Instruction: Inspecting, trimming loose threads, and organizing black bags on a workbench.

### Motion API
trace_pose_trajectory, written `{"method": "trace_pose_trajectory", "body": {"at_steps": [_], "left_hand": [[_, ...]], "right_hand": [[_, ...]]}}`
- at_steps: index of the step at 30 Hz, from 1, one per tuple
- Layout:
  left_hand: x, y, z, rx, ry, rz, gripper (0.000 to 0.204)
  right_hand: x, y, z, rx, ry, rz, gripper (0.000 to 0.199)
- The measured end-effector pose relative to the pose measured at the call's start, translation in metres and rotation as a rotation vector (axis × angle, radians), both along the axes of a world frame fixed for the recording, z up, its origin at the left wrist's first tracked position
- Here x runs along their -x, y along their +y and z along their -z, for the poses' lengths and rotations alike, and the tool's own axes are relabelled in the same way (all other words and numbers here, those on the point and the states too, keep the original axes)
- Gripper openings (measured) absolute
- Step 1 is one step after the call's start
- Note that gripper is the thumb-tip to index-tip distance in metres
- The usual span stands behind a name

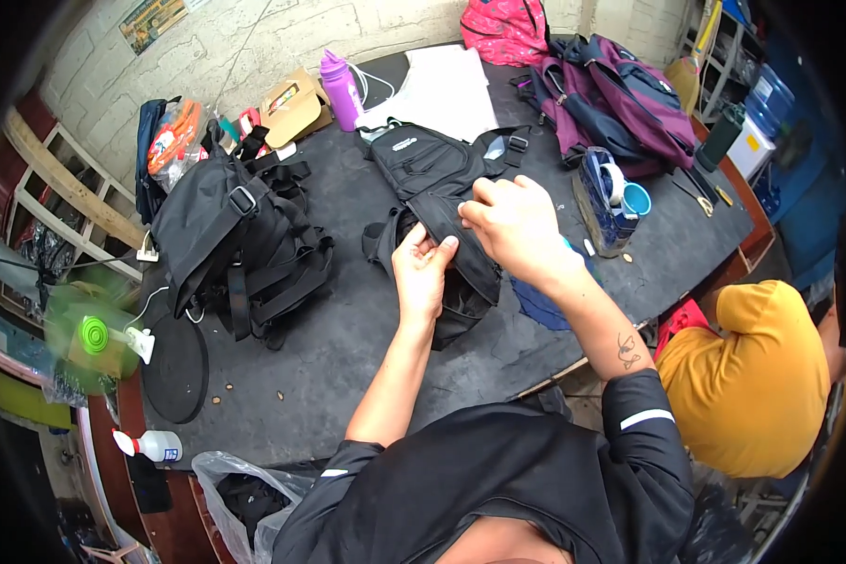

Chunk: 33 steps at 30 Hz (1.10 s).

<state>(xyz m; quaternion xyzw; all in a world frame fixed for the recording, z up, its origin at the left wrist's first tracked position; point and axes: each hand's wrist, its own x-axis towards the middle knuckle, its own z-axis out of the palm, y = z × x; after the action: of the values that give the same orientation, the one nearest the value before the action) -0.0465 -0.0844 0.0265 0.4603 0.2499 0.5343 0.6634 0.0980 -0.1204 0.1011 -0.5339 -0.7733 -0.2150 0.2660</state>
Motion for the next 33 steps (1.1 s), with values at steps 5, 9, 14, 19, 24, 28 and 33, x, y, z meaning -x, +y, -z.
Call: {"method": "trace_pose_trajectory", "body": {"at_steps": [5, 9, 14, 19, 24, 28, 33], "left_hand": [[-0.001, -0.001, 0.002, -0.028, -0.041, -0.002, 0.037], [0.000, -0.002, 0.000, -0.030, -0.025, -0.008, 0.035], [0.002, -0.003, -0.002, -0.041, -0.042, -0.006, 0.034], [0.004, 0.001, 0.003, 0.018, -0.106, 0.000, 0.031], [0.007, 0.018, 0.010, 0.058, -0.121, 0.006, 0.034], [0.008, 0.045, 0.010, 0.311, -0.260, 0.099, 0.025], [0.024, 0.042, 0.020, 0.371, -0.526, 0.256, 0.036]], "right_hand": [[0.002, 0.000, -0.003, -0.011, -0.068, -0.005, 0.006], [0.003, -0.003, -0.005, -0.026, -0.098, -0.025, 0.007], [0.009, -0.010, -0.009, -0.005, -0.112, -0.021, 0.006], [-0.002, -0.026, -0.004, 0.084, -0.105, -0.044, 0.006], [-0.012, -0.052, 0.019, 0.285, 0.874, -0.094, 0.024], [0.024, -0.072, 0.071, 0.956, 1.745, -0.467, 0.049], [-0.005, -0.032, 0.129, 0.630, 2.657, -1.115, 0.051]]}}
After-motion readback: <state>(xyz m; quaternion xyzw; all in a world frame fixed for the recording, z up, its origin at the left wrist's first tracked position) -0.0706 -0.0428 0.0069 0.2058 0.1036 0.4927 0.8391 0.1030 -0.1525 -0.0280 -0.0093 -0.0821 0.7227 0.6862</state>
